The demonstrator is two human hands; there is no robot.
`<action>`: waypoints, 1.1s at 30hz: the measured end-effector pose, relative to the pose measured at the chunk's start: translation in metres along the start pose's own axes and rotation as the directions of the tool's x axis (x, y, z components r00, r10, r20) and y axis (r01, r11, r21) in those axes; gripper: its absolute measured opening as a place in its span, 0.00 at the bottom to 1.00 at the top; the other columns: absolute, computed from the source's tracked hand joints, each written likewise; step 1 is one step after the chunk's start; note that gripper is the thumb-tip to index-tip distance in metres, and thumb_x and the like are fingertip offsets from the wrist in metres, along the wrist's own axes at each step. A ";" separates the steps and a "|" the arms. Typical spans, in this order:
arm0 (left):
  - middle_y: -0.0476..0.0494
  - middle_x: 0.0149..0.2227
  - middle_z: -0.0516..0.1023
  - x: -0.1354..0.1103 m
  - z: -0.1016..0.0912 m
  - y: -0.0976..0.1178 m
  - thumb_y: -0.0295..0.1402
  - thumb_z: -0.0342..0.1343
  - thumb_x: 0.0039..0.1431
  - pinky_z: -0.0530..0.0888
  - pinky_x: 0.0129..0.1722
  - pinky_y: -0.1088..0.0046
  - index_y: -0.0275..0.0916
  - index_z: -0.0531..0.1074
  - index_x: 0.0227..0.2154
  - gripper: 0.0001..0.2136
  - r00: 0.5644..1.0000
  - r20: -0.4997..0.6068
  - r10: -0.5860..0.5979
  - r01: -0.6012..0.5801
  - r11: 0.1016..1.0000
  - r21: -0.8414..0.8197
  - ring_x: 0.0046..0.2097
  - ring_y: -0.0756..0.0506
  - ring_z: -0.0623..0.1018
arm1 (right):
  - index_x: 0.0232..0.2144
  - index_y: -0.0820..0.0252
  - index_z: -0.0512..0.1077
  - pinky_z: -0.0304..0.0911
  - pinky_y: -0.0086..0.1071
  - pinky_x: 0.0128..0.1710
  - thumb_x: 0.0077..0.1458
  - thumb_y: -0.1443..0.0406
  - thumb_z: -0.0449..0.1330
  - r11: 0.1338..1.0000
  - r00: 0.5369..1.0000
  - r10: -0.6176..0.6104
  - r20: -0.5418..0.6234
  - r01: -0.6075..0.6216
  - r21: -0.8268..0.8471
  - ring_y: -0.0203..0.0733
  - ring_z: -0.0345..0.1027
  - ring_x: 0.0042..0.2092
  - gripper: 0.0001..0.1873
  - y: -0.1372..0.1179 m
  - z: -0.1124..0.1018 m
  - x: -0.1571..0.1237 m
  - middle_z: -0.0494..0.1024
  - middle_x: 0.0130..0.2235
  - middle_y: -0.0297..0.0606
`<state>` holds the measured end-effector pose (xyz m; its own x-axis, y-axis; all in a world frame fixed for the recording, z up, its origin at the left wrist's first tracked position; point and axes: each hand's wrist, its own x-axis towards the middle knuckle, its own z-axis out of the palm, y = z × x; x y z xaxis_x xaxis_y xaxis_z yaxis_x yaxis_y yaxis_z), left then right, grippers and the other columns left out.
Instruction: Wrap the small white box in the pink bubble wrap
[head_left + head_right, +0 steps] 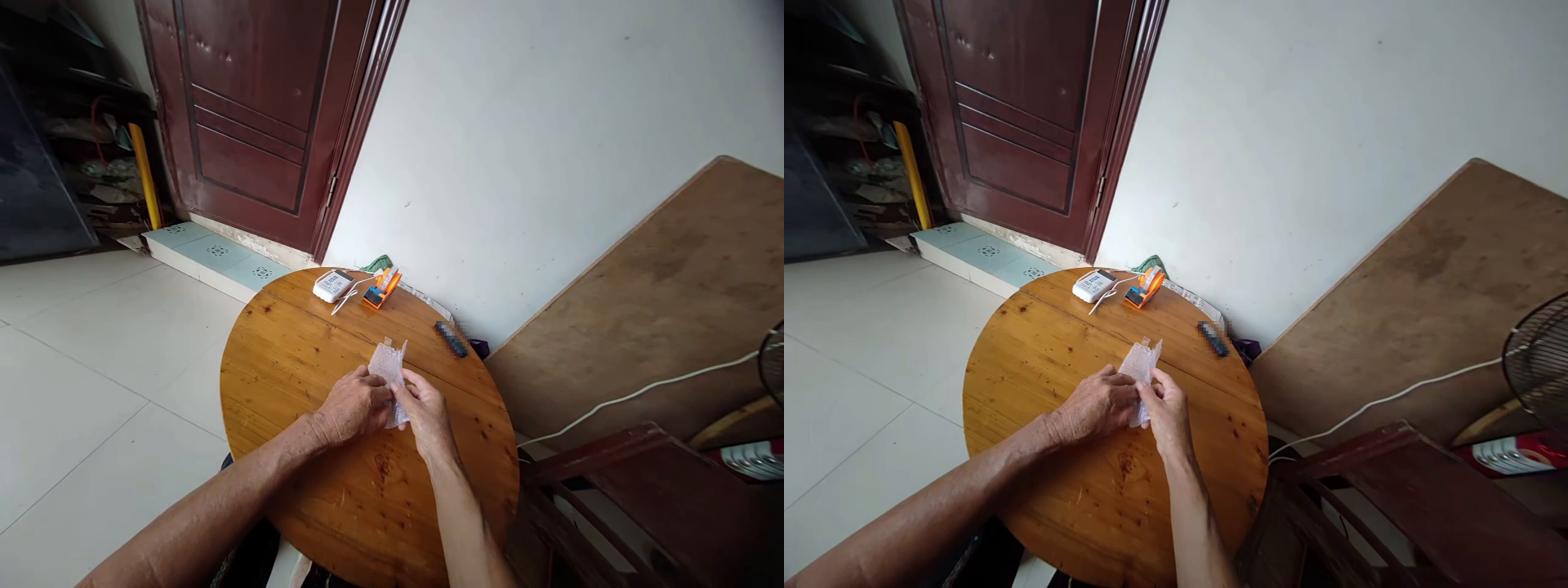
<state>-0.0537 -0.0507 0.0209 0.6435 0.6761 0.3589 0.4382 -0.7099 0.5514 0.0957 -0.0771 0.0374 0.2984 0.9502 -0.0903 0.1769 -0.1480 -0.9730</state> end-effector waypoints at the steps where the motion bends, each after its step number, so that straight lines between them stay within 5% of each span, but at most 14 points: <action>1: 0.43 0.40 0.79 0.000 0.000 0.000 0.32 0.53 0.61 0.67 0.48 0.68 0.42 0.77 0.39 0.08 1.000 0.003 -0.017 0.017 0.999 -0.032 0.43 0.44 0.74 | 0.50 0.68 0.70 0.53 0.25 0.11 0.42 0.54 0.67 1.000 1.000 -0.002 0.004 0.002 -0.002 0.32 0.59 0.18 0.35 -0.001 0.001 0.000 0.72 0.22 0.28; 6: 0.41 0.41 0.79 -0.001 0.004 0.000 0.34 0.58 0.55 0.71 0.40 0.69 0.39 0.72 0.45 0.14 0.967 -0.014 -0.253 0.247 0.955 -0.165 0.45 0.41 0.75 | 0.51 0.70 0.69 0.55 0.25 0.12 0.44 0.56 0.65 0.999 0.999 0.014 0.033 -0.013 -0.033 0.33 0.62 0.19 0.34 -0.008 0.000 -0.004 0.73 0.22 0.30; 14: 0.39 0.46 0.76 -0.005 -0.001 0.001 0.35 0.59 0.53 0.72 0.37 0.71 0.36 0.64 0.56 0.27 0.921 -0.026 -0.389 0.329 0.811 -0.483 0.37 0.45 0.76 | 0.57 0.62 0.66 0.68 0.31 0.26 0.52 0.62 0.57 0.958 0.971 -0.151 0.185 0.189 -0.214 0.40 0.74 0.33 0.29 -0.001 -0.008 -0.014 0.80 0.44 0.43; 17: 0.41 0.42 0.75 -0.002 0.004 0.000 0.35 0.58 0.54 0.72 0.39 0.69 0.35 0.68 0.53 0.23 0.903 -0.047 -0.427 0.362 0.816 -0.450 0.37 0.46 0.75 | 0.58 0.61 0.64 0.71 0.34 0.37 0.53 0.65 0.53 0.908 0.945 -0.240 0.224 0.300 -0.292 0.41 0.75 0.38 0.29 0.003 -0.008 -0.013 0.81 0.44 0.42; 21: 0.42 0.44 0.73 0.001 0.017 -0.004 0.28 0.57 0.51 0.72 0.41 0.70 0.37 0.70 0.51 0.21 0.897 -0.070 -0.438 0.379 0.838 -0.392 0.39 0.46 0.74 | 0.60 0.61 0.61 0.68 0.33 0.30 0.56 0.64 0.51 0.910 0.942 -0.219 0.253 0.291 -0.294 0.34 0.69 0.24 0.29 0.002 -0.012 -0.007 0.81 0.42 0.40; 27: 0.42 0.46 0.73 0.002 0.021 -0.008 0.26 0.57 0.47 0.71 0.44 0.69 0.39 0.68 0.54 0.27 0.912 -0.056 -0.407 0.367 0.868 -0.334 0.40 0.45 0.74 | 0.54 0.63 0.66 0.67 0.34 0.33 0.55 0.59 0.56 0.906 0.950 -0.309 0.042 0.307 -0.290 0.38 0.70 0.29 0.26 0.007 -0.032 0.018 0.82 0.38 0.41; 33: 0.40 0.47 0.73 0.001 0.019 -0.007 0.26 0.56 0.47 0.73 0.46 0.67 0.38 0.66 0.57 0.30 0.913 -0.035 -0.407 0.374 0.866 -0.332 0.42 0.43 0.74 | 0.51 0.58 0.69 0.68 0.35 0.39 0.54 0.62 0.56 0.824 0.876 -0.440 0.198 0.481 -0.299 0.42 0.74 0.36 0.21 0.020 -0.024 0.050 0.82 0.38 0.40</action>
<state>-0.0443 -0.0485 0.0031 0.3870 0.9130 0.1290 0.4118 -0.2964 0.8617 0.1372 -0.0389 0.0185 -0.0025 0.9518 0.3067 0.5699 0.2533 -0.7817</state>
